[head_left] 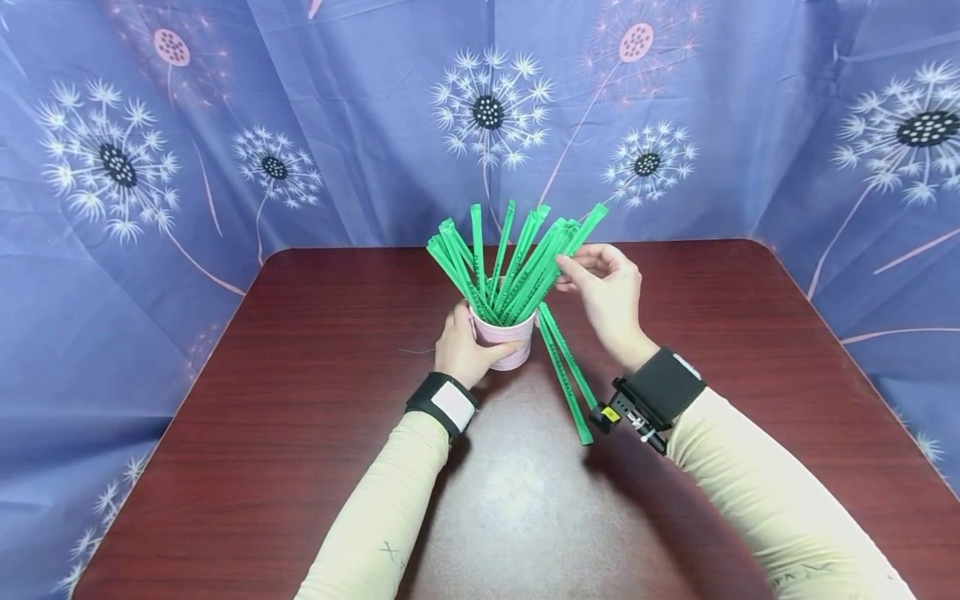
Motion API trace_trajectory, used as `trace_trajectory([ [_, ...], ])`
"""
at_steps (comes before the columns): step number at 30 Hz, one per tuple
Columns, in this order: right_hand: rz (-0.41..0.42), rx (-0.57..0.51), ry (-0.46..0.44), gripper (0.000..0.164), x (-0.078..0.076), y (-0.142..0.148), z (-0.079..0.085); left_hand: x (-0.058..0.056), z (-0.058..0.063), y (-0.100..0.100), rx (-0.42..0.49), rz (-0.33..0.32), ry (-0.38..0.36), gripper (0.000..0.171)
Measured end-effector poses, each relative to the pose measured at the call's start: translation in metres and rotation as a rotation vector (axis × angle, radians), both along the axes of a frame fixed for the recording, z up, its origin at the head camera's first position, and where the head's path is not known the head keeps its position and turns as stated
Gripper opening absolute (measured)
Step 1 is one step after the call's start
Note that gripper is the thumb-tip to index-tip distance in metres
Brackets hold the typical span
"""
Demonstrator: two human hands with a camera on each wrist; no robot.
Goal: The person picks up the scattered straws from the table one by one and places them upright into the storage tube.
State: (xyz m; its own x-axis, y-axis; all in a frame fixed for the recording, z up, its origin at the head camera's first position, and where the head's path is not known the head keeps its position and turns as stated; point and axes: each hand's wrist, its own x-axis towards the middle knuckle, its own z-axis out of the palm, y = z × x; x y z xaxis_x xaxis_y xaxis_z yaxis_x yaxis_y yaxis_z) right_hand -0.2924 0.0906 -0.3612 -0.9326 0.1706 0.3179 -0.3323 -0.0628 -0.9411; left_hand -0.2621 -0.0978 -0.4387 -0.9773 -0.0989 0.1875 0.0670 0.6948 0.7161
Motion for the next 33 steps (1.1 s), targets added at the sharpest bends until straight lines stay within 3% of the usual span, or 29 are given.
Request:
trace_trajectory([
  [8,0.018,0.112,-0.049,0.021,0.0,-0.003,-0.008,0.0,0.0,0.0,-0.002,-0.003,0.005,0.098],
  [29,0.048,0.328,-0.112,0.023,0.002,-0.005,-0.022,-0.001,-0.002,0.0,-0.009,0.001,0.005,0.098],
  [33,0.08,0.447,-0.171,0.027,0.001,0.0,-0.023,-0.001,-0.002,-0.001,-0.016,0.004,0.002,0.099],
])
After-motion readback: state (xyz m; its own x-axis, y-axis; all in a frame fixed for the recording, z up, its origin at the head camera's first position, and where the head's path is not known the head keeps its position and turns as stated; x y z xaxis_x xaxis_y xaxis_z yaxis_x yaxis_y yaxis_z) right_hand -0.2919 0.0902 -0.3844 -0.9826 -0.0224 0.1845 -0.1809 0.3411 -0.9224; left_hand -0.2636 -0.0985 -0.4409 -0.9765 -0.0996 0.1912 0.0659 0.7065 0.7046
